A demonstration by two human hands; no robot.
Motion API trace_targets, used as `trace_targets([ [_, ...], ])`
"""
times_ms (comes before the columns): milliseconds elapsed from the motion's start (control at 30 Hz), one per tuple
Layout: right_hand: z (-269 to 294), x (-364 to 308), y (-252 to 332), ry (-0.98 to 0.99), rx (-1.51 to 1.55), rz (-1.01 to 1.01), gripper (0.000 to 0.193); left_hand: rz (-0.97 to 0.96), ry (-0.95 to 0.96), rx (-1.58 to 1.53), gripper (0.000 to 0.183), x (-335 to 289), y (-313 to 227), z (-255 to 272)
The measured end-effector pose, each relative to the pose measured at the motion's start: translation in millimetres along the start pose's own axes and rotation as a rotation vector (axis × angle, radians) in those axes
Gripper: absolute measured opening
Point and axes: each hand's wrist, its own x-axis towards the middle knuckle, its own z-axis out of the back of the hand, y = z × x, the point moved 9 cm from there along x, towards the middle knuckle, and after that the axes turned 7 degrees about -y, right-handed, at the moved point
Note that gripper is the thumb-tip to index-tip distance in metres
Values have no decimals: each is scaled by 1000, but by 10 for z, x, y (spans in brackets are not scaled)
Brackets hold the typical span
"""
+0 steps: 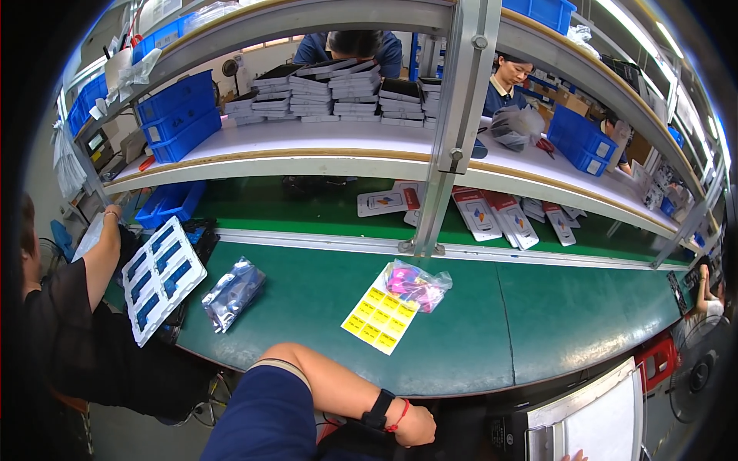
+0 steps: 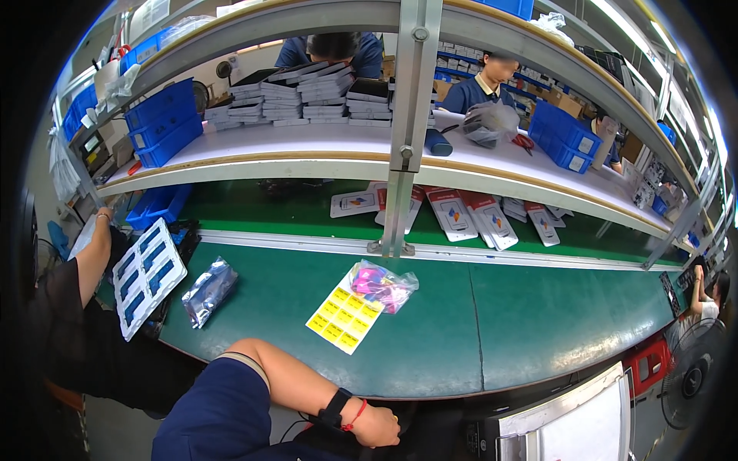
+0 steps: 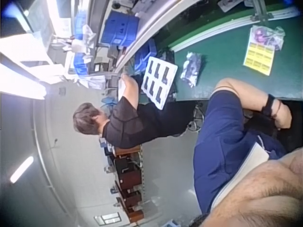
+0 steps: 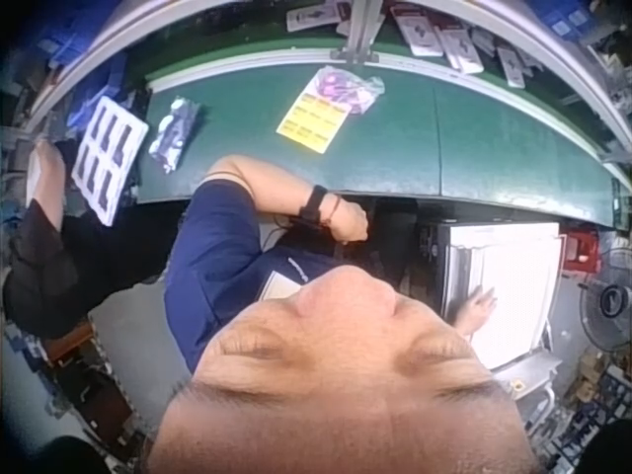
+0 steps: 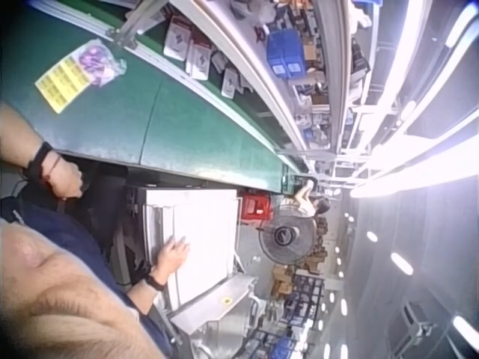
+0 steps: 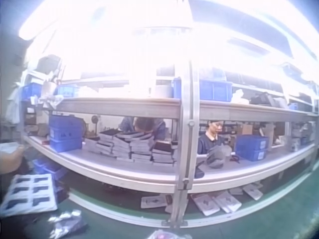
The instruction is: The recorder is organizing and packaging small electronic components into anti-static bags and arranging them on a tray.
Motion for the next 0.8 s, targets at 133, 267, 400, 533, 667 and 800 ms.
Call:
trace_targets([
  [133, -27, 7, -42, -10, 1, 14, 59, 26, -13, -6, 31, -8, 6, 38],
  [267, 10, -7, -12, -31, 2, 13, 59, 30, -7, -4, 31, 4, 20, 16],
  [400, 33, -6, 23, -38, -3, 17, 59, 30, -8, -14, 31, 1, 23, 11],
  [533, 26, -11, 15, -36, 1, 6, 59, 31, -11, 5, 30, 10, 27, -8],
  [667, -20, -13, -46, -41, 23, -14, 60, 51, 1, -13, 30, 5, 45, 2],
  [800, -37, -9, -63, -47, 7, -8, 59, 5, 15, 9, 32, -1, 18, -1],
])
